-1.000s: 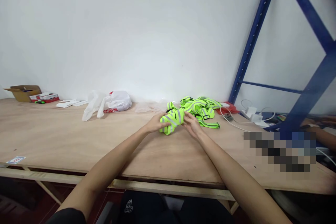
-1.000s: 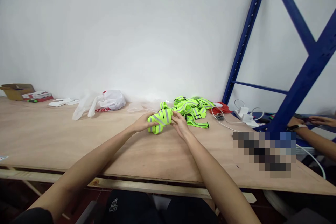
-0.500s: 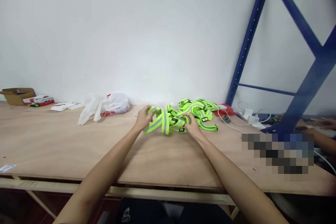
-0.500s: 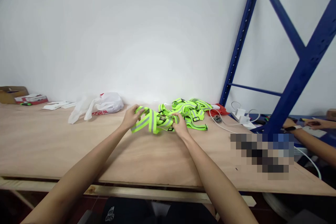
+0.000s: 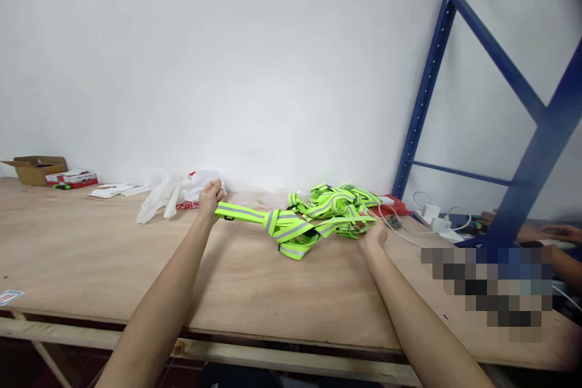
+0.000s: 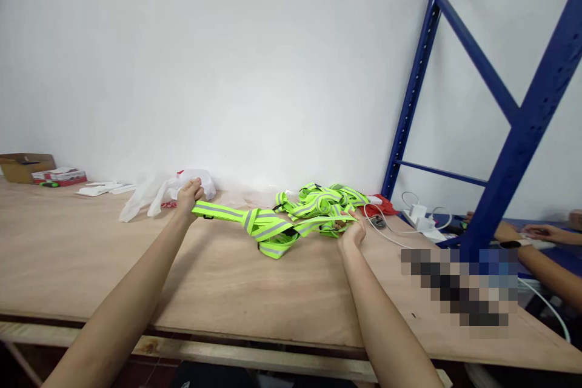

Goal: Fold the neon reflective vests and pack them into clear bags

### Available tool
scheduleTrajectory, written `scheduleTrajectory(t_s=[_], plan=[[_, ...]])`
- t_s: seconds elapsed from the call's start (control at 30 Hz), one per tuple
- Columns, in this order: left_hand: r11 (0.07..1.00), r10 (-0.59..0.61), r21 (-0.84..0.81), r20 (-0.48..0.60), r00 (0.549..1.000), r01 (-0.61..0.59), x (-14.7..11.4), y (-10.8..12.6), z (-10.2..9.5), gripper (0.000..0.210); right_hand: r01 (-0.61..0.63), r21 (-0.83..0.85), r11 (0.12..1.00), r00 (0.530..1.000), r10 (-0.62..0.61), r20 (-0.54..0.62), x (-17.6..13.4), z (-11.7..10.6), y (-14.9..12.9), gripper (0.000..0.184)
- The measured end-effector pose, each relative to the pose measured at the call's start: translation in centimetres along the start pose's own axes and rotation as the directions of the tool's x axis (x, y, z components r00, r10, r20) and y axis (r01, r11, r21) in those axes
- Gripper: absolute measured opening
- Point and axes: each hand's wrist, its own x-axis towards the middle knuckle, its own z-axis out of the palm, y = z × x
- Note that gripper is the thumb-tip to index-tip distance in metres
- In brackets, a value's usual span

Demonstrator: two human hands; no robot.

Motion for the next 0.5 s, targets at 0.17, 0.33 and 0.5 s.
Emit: scheduleTrajectory(t_s=[0.17,0.33,0.5], plan=[[0.972,0.092,0.221,-0.043,0.995,-0.080,0.6,0.5,-1.2,0.038,-0.103,0.085,0.991,0.994,0.099,0.044,0.1,0.4,-1.2,0.018],[0.805,0.084,0.579,0.111,0.990,-0.133,0.4,0.9,-2.2,0.036,-0.242,0.060,0.968,0.955,0.226,0.194,-0.9,1.3,-1.3,0.018],[0.609,-0.051,0.756,0.338,0.940,-0.239,-2.4,-0.6,1.4,0.040,-0.384,-0.130,0.914,0.785,0.397,0.476,-3.0,1.7,-0.1,0.028]])
